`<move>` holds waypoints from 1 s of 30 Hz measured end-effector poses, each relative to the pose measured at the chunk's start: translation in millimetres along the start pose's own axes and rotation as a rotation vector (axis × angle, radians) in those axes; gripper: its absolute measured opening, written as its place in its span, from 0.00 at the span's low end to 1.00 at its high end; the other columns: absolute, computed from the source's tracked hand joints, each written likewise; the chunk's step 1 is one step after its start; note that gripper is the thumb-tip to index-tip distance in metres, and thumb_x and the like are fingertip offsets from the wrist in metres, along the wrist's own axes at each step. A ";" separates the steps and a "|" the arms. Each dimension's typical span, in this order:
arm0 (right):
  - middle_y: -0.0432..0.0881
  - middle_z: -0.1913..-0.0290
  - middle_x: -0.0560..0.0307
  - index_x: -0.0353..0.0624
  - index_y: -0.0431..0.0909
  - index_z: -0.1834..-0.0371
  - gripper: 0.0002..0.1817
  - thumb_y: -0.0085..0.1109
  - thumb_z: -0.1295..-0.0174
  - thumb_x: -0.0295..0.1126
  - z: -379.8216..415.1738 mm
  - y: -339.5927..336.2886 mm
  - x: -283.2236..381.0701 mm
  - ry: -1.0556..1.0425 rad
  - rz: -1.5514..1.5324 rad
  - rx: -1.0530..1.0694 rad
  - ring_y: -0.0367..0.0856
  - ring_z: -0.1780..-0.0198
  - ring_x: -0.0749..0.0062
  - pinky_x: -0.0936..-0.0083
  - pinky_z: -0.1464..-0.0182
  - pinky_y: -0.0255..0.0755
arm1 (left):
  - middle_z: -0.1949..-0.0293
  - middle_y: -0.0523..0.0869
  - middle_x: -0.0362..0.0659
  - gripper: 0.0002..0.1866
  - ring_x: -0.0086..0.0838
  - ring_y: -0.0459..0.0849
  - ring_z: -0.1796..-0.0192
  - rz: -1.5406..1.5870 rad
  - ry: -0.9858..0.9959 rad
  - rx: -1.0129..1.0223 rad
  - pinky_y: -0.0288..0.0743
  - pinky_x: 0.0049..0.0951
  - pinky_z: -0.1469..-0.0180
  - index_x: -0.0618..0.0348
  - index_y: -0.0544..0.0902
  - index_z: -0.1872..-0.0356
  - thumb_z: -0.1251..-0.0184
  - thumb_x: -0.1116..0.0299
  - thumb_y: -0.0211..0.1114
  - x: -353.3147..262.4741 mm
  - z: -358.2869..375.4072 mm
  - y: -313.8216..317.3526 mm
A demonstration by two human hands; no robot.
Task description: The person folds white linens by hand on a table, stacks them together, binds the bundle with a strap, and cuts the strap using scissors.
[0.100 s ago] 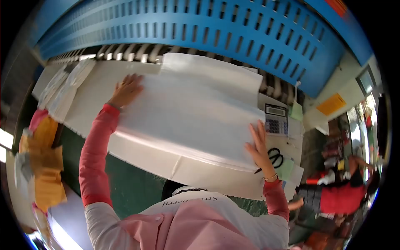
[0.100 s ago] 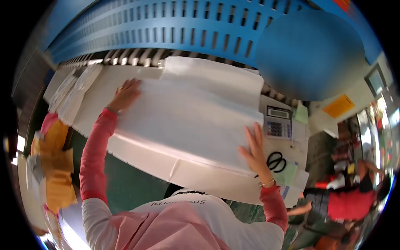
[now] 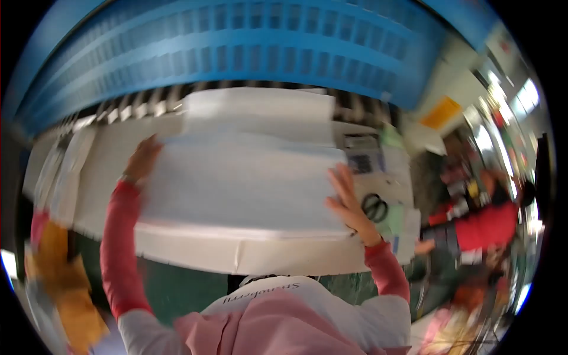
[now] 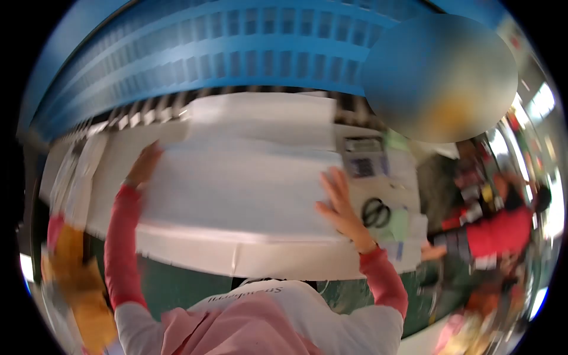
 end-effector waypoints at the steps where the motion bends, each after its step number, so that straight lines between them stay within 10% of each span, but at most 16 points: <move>1: 0.40 0.25 0.47 0.48 0.54 0.29 0.35 0.58 0.40 0.34 -47.7 23.2 -4.0 -0.027 -0.232 -0.105 0.35 0.25 0.56 0.62 0.28 0.36 | 0.41 0.72 0.50 0.16 0.44 0.72 0.41 -0.048 0.032 -0.060 0.68 0.36 0.40 0.54 0.72 0.45 0.28 0.63 0.46 83.9 -38.1 -38.7; 2: 0.41 0.26 0.46 0.48 0.53 0.29 0.36 0.58 0.39 0.35 -51.4 12.6 0.2 0.070 -0.401 -0.103 0.36 0.25 0.55 0.63 0.29 0.38 | 0.43 0.74 0.50 0.16 0.46 0.73 0.42 -0.047 0.191 -0.014 0.67 0.38 0.40 0.57 0.72 0.45 0.28 0.64 0.45 125.5 -57.6 8.2; 4: 0.41 0.26 0.46 0.47 0.53 0.29 0.36 0.55 0.38 0.42 -49.7 -22.1 -26.5 0.050 -0.016 -0.158 0.38 0.25 0.56 0.64 0.29 0.41 | 0.45 0.76 0.53 0.22 0.46 0.73 0.41 0.362 -0.449 0.252 0.65 0.43 0.40 0.59 0.71 0.44 0.28 0.54 0.44 81.4 -95.5 -44.7; 6: 0.42 0.26 0.46 0.48 0.53 0.29 0.36 0.53 0.37 0.48 -66.2 -22.1 -45.1 0.164 0.130 -0.171 0.40 0.25 0.57 0.66 0.29 0.41 | 0.49 0.79 0.54 0.29 0.46 0.77 0.47 0.274 -0.414 0.127 0.70 0.40 0.46 0.60 0.75 0.49 0.34 0.43 0.49 121.9 -125.5 -19.1; 10: 0.45 0.26 0.49 0.40 0.51 0.29 0.42 0.44 0.37 0.60 -121.5 -23.0 -69.4 0.149 -0.218 -0.065 0.45 0.26 0.64 0.70 0.29 0.44 | 0.62 0.81 0.49 0.25 0.38 0.79 0.60 0.544 -0.277 0.497 0.70 0.34 0.58 0.62 0.78 0.53 0.35 0.47 0.54 146.6 -222.3 30.5; 12: 0.52 0.28 0.48 0.39 0.55 0.30 0.44 0.49 0.41 0.61 -132.6 -33.3 -49.6 0.662 -0.659 -0.240 0.47 0.27 0.63 0.71 0.31 0.50 | 0.67 0.80 0.46 0.24 0.35 0.77 0.67 0.714 -0.391 0.605 0.70 0.32 0.64 0.62 0.78 0.55 0.37 0.49 0.57 130.2 -235.4 61.1; 15: 0.72 0.46 0.42 0.34 0.71 0.45 0.35 0.59 0.48 0.53 -186.3 -22.5 -144.8 0.382 -0.479 -0.257 0.72 0.46 0.59 0.68 0.44 0.65 | 0.76 0.79 0.42 0.23 0.30 0.75 0.76 0.878 -0.543 0.659 0.69 0.30 0.74 0.62 0.78 0.57 0.40 0.51 0.62 107.5 -219.8 92.6; 20: 0.81 0.73 0.47 0.28 0.78 0.68 0.21 0.62 0.53 0.41 -216.6 -6.3 -201.6 0.755 -0.307 -0.443 0.79 0.71 0.58 0.66 0.65 0.74 | 0.67 0.83 0.43 0.25 0.32 0.80 0.67 0.998 -0.564 0.700 0.73 0.34 0.66 0.64 0.79 0.56 0.41 0.49 0.63 41.6 -186.5 40.4; 27: 0.80 0.65 0.30 0.24 0.75 0.61 0.23 0.58 0.60 0.30 -224.0 7.1 -236.8 0.817 -0.144 -0.441 0.82 0.60 0.44 0.61 0.62 0.76 | 0.58 0.81 0.44 0.20 0.33 0.78 0.60 0.979 -0.962 0.551 0.72 0.34 0.60 0.60 0.79 0.55 0.41 0.54 0.62 122.5 -186.5 128.5; 30: 0.79 0.63 0.29 0.26 0.76 0.59 0.24 0.59 0.60 0.31 -215.5 2.6 -223.9 0.764 -0.050 -0.393 0.80 0.58 0.41 0.60 0.57 0.76 | 0.60 0.80 0.44 0.19 0.33 0.76 0.63 0.951 -0.816 0.690 0.71 0.35 0.64 0.58 0.78 0.55 0.41 0.56 0.63 104.0 -181.3 104.0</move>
Point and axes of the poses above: each hand's wrist, its own z-axis away from the middle knuckle, its own y-axis out of the palm, x = y × z, the point moved 7 cm from there along -z, towards the middle knuckle
